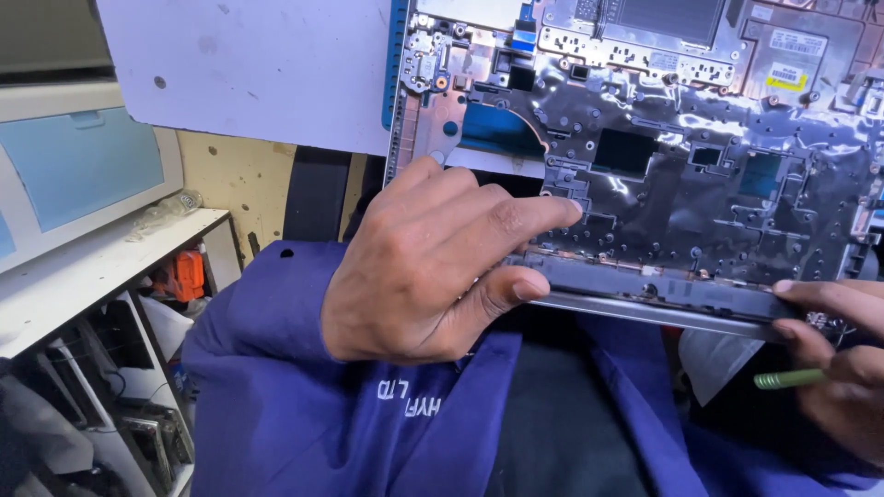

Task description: Assembling the internal components of a laptop chassis using a screwdriver and manual manipulation.

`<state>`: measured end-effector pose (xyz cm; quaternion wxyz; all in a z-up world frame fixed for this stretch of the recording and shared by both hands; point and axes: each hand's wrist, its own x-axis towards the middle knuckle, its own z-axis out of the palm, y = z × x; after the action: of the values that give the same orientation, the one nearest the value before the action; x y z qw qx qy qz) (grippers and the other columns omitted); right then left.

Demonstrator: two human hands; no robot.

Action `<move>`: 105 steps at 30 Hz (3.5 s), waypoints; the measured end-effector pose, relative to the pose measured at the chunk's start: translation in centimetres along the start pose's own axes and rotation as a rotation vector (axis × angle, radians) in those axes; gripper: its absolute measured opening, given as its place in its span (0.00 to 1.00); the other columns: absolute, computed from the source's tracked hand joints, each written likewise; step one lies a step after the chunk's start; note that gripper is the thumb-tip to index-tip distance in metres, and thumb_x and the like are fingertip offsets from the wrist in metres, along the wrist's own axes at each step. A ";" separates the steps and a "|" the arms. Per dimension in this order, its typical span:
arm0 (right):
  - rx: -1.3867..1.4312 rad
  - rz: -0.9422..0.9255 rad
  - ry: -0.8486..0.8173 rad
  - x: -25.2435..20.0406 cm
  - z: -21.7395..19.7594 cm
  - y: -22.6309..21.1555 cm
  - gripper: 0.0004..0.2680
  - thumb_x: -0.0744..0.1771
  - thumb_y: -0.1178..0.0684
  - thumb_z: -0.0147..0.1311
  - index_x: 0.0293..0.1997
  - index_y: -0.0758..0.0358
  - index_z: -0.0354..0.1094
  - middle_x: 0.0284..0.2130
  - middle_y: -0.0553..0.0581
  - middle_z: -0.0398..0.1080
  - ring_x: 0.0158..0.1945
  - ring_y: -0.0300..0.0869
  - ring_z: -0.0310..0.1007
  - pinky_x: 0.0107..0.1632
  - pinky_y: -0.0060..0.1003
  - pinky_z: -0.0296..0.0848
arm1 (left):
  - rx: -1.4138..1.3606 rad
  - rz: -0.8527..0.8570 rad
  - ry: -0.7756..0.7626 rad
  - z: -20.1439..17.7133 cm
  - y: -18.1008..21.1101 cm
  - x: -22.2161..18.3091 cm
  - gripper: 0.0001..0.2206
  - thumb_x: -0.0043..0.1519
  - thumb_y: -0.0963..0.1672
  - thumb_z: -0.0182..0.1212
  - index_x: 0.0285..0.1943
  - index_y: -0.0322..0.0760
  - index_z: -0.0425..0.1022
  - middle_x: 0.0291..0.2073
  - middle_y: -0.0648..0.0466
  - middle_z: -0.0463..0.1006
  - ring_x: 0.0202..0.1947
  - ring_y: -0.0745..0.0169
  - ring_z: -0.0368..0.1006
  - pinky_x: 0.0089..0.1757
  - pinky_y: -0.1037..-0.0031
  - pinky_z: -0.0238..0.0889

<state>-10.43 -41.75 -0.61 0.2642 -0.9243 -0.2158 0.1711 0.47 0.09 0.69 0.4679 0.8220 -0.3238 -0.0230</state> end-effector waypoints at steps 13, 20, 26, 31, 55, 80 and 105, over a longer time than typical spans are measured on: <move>-0.118 0.008 0.077 2.5 0.6 -2.8 0.20 0.67 0.65 0.61 0.09 0.64 0.61 0.45 0.69 0.79 0.42 0.59 0.79 0.50 0.50 0.76 | 0.100 0.113 0.026 0.2 -0.3 -0.1 0.25 0.73 0.53 0.43 0.59 0.30 0.78 0.32 0.52 0.82 0.29 0.57 0.68 0.36 0.62 0.55; -0.092 -0.017 0.132 5.0 -1.1 -5.6 0.19 0.68 0.65 0.61 0.12 0.61 0.61 0.47 0.61 0.78 0.42 0.51 0.76 0.52 0.46 0.74 | 0.078 0.119 0.053 0.3 0.0 0.5 0.25 0.72 0.52 0.44 0.52 0.29 0.81 0.30 0.52 0.83 0.26 0.58 0.69 0.33 0.65 0.53; -0.008 -0.288 0.331 7.0 -1.1 -6.2 0.10 0.66 0.70 0.60 0.29 0.70 0.60 0.38 0.78 0.77 0.33 0.59 0.74 0.39 0.51 0.73 | 0.208 0.188 0.018 0.5 -0.2 0.6 0.16 0.70 0.52 0.61 0.38 0.37 0.81 0.28 0.55 0.75 0.28 0.59 0.65 0.33 0.67 0.52; -0.018 -0.307 0.256 6.8 -1.7 -5.9 0.09 0.66 0.68 0.61 0.30 0.69 0.60 0.40 0.78 0.77 0.36 0.59 0.76 0.40 0.49 0.74 | 0.257 0.223 -0.012 0.6 -0.3 0.6 0.13 0.68 0.47 0.74 0.35 0.38 0.78 0.32 0.51 0.77 0.29 0.58 0.65 0.33 0.67 0.54; -0.306 -0.590 0.161 7.7 -2.4 -6.4 0.13 0.68 0.52 0.65 0.31 0.58 0.59 0.41 0.70 0.81 0.39 0.58 0.82 0.41 0.54 0.71 | 0.502 0.499 -0.030 1.1 0.4 1.3 0.14 0.74 0.45 0.54 0.45 0.33 0.84 0.41 0.52 0.80 0.38 0.62 0.74 0.36 0.73 0.60; -0.109 -0.399 0.506 2.9 -1.8 -3.5 0.14 0.63 0.58 0.67 0.27 0.68 0.58 0.34 0.80 0.75 0.34 0.64 0.78 0.38 0.51 0.76 | 0.741 0.474 0.006 9.5 6.1 0.9 0.08 0.71 0.44 0.64 0.57 0.41 0.81 0.49 0.58 0.82 0.47 0.62 0.78 0.50 0.74 0.71; 0.128 -0.283 0.598 6.3 0.4 -1.6 0.10 0.65 0.63 0.54 0.29 0.60 0.52 0.28 0.66 0.74 0.33 0.53 0.71 0.39 0.50 0.79 | 0.888 0.786 0.029 13.0 2.5 4.4 0.12 0.72 0.40 0.55 0.62 0.44 0.77 0.43 0.57 0.75 0.39 0.65 0.67 0.44 0.76 0.66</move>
<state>-5.78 -37.30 -1.33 0.3946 -0.8759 -0.2436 -0.1328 -1.71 -13.05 -3.48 0.0571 0.7576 -0.5762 0.3011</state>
